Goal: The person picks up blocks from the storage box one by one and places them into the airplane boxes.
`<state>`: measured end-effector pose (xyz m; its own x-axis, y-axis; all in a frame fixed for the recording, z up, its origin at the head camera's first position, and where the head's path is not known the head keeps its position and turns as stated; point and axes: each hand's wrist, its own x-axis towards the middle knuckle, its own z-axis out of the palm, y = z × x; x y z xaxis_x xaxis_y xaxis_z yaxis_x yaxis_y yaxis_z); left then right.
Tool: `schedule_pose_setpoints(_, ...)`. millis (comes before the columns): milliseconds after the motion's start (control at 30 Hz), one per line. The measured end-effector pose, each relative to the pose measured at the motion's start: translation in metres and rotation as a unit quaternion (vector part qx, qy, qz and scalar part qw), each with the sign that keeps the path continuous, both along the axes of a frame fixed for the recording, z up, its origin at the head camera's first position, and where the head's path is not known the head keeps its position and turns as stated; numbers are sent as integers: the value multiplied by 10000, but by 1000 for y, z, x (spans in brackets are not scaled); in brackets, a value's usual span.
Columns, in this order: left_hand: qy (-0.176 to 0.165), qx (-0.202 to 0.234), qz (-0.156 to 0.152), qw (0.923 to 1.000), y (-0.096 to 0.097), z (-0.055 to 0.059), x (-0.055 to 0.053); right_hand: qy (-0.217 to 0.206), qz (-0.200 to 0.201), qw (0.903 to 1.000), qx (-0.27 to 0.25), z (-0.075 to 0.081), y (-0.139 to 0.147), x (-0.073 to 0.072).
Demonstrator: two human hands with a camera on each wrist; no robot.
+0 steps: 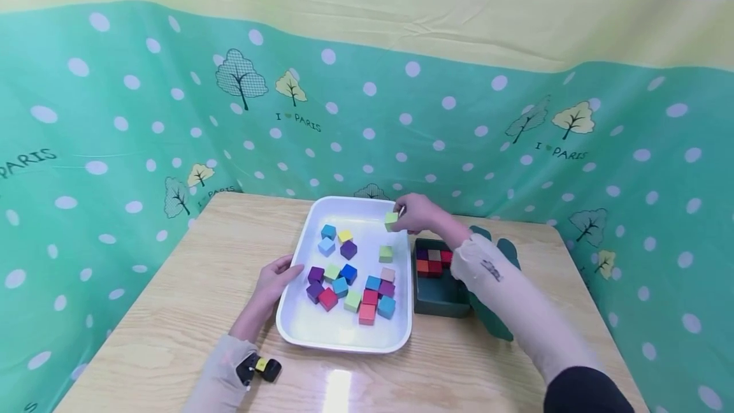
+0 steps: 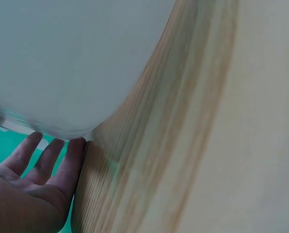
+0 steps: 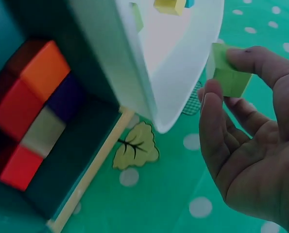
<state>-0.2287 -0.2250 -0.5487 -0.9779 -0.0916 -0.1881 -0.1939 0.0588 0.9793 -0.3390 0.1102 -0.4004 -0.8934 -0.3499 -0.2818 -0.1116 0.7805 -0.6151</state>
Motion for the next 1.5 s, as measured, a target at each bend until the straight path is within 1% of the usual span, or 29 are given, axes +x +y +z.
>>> schedule_pose_setpoints(200,-14,113,-63,9999,-1,1,1,223,-42,9993,-313,4,33,23)
schedule_pose_setpoints(333,-43,171,-65,9998,0,2,2,286,-248,9983,-436,2,57,35)
schedule_pose_setpoints(467,-50,103,-101,9999,0,4,3,315,-464,9972,-493,0,80,46)
schedule_pose_setpoints(633,-59,33,-79,9999,1,4,0,332,-519,9967,-530,-2,104,53)
schedule_pose_setpoints(733,-27,14,-83,10000,1,3,1,290,-473,9972,-501,-7,114,55)
schedule_pose_setpoints(800,-59,6,-126,9999,2,10,5,299,-464,9974,-472,-12,119,56)
schedule_pose_setpoints(867,-51,2,-161,9999,1,10,5,331,-447,9974,-455,-16,122,56)
schedule_pose_setpoints(967,-75,-56,-172,9998,2,9,4,594,-352,9973,-237,-23,125,57)
schedule_pose_setpoints(1033,-42,-92,-135,9999,0,2,1,745,-302,9967,-106,-28,126,57)
schedule_pose_setpoints(1100,-43,-98,-116,9999,0,2,0,851,-272,9960,13,-33,126,57)
schedule_pose_setpoints(1233,-66,-72,-131,9999,1,3,-1,751,-307,9967,83,-39,127,56)
schedule_pose_setpoints(1367,-90,-21,-145,9999,0,3,0,779,-231,9957,449,-43,126,59)
schedule_pose_setpoints(1500,-58,-4,-153,9999,0,3,1,887,-199,9916,918,-49,124,63)
